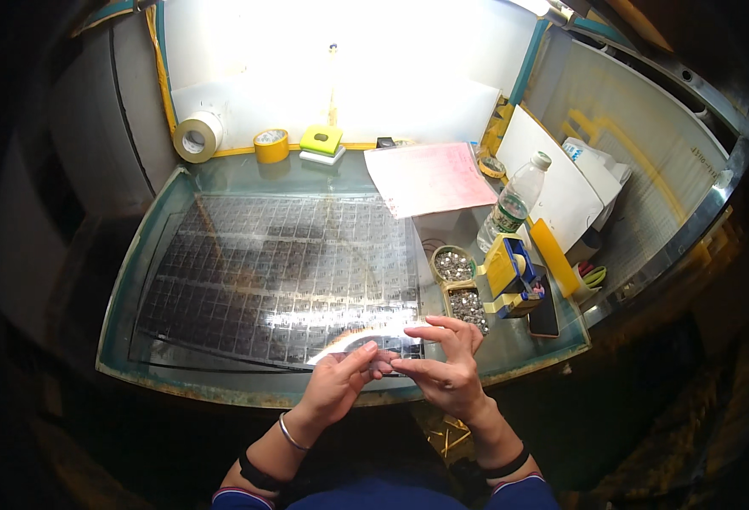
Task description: Placing small metal components onto a grid-patterned sheet on a workbench.
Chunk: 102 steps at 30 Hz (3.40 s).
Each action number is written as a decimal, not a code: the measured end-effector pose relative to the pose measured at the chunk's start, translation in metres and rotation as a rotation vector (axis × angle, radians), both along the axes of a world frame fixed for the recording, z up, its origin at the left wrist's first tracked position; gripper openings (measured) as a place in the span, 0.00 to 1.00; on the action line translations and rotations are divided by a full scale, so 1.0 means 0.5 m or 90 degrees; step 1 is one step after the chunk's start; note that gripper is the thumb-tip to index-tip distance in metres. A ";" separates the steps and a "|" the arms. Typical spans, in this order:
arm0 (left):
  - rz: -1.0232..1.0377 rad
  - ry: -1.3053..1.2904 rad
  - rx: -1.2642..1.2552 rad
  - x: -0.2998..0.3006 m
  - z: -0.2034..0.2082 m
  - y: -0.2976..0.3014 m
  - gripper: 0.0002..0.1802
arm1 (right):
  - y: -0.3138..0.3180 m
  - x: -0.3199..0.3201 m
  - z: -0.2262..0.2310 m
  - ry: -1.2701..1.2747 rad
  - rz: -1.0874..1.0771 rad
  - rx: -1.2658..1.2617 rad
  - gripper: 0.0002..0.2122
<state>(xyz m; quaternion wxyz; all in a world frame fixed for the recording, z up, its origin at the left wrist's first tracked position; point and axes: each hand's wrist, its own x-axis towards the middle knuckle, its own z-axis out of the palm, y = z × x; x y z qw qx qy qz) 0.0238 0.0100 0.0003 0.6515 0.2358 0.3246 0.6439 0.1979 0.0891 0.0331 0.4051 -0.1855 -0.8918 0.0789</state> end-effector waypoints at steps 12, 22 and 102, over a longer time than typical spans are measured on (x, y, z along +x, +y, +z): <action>0.015 -0.013 0.000 0.002 -0.005 -0.001 0.10 | -0.001 0.000 -0.003 0.015 0.020 -0.014 0.10; 0.038 -0.011 -0.012 0.004 0.005 -0.006 0.08 | -0.003 -0.003 0.003 0.013 0.008 -0.021 0.12; 0.050 0.002 -0.017 0.008 -0.004 0.002 0.12 | 0.040 0.060 -0.021 0.109 -0.207 -0.069 0.09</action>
